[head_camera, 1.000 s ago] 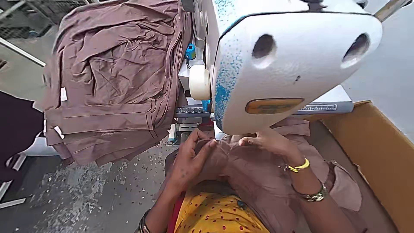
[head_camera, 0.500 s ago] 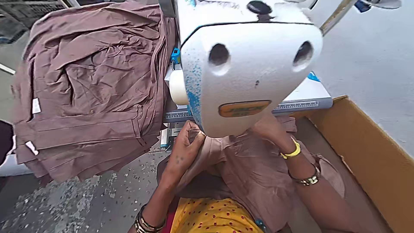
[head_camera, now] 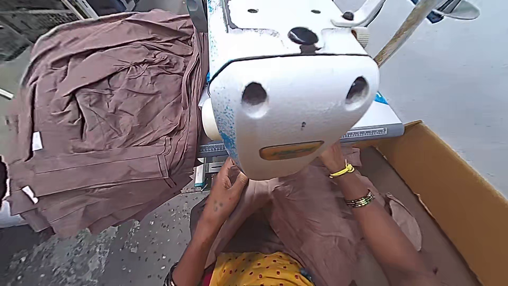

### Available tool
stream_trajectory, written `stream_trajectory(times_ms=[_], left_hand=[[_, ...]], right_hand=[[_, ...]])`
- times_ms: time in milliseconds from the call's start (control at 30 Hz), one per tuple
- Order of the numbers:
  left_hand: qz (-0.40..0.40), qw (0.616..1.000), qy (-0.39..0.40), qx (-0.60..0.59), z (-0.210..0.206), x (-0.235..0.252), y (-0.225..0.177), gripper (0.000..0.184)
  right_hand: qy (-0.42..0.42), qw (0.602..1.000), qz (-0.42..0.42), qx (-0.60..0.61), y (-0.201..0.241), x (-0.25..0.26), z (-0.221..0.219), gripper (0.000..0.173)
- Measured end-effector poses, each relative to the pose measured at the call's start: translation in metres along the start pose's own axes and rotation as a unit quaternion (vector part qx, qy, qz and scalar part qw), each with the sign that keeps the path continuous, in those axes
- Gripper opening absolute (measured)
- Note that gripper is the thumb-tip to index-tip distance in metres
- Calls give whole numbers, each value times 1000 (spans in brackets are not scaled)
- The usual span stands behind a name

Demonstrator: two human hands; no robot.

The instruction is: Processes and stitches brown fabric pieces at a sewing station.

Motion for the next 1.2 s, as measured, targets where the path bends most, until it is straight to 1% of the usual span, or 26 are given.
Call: stream_trajectory(times_ms=[133, 300, 400, 500, 667, 700, 733, 767, 800, 833, 867, 900, 933, 967, 1000, 1033, 1067, 1100, 1133, 1167, 1200], left_hand=[[5, 1000, -6, -20, -2, 1, 1, 22], [22, 999, -17, -16, -1, -2, 1, 22], [20, 1000, -13, -8, -1, -2, 1, 20], [14, 1000, -12, -11, -2, -2, 1, 15], [10, 1000, -11, 15, -1, 2, 6, 13], [2, 999, -15, 30, -2, 2, 7, 15], [-24, 998, -20, 55, -1, -1, 6, 18], [-86, 991, -31, 96, 0, -9, 1, 20], [-166, 977, -30, 130, 0, -21, -7, 23], [-233, 962, 1, 142, 1, -36, -16, 28], [-279, 949, 47, 139, 1, -48, -23, 32], [-298, 942, 90, 126, 0, -58, -27, 35], [-296, 942, 113, 111, -2, -62, -27, 36], [-282, 947, 117, 99, -5, -62, -26, 36], [-268, 953, 111, 91, -6, -60, -24, 35], [-255, 958, 103, 84, -5, -58, -23, 32], [-240, 964, 95, 72, 1, -55, -23, 30], [-220, 970, 86, 59, 11, -52, -22, 29], [-196, 977, 74, 47, 27, -48, -22, 28], [-169, 983, 56, 40, 46, -42, -21, 23], [-138, 989, 28, 41, 67, -34, -17, 19]], right_hand=[[7, 1000, 19, -10, -3, 1, 1, 15], [3, 1000, 13, 13, -13, 4, 0, 20], [7, 1000, 29, -10, -9, 7, 0, 22], [0, 998, 48, -28, -6, 7, -2, 15], [-25, 998, 3, 65, -19, 10, 0, 13], [-34, 996, -10, 88, -18, 10, 4, 13], [-42, 992, -27, 112, -13, 9, 11, 13], [-50, 990, -33, 125, -2, 8, 19, 14], [-57, 990, -12, 127, 15, 6, 29, 16], [-71, 990, 41, 119, 37, 1, 38, 19], [-90, 983, 112, 115, 61, -7, 45, 20], [-100, 972, 180, 114, 84, -17, 47, 22], [-108, 958, 244, 105, 105, -26, 47, 23], [-114, 944, 297, 89, 121, -31, 44, 24], [-116, 937, 318, 89, 130, -30, 40, 25], [-106, 940, 311, 96, 134, -26, 38, 24], [-78, 948, 286, 119, 134, -22, 38, 20], [-28, 956, 241, 166, 130, -22, 39, 18], [39, 953, 187, 236, 125, -25, 39, 23], [113, 938, 137, 297, 119, -30, 37, 32], [164, 923, 93, 336, 113, -34, 36, 36]])
Point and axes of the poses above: each hand's wrist, its own x-axis towards the middle knuckle, its own z-axis out of the back of the hand, y = z × x, the point moved 5 cm from there along x, towards the middle knuckle, and after that the axes turned 8 degrees about -y, right-handed, at the moved point
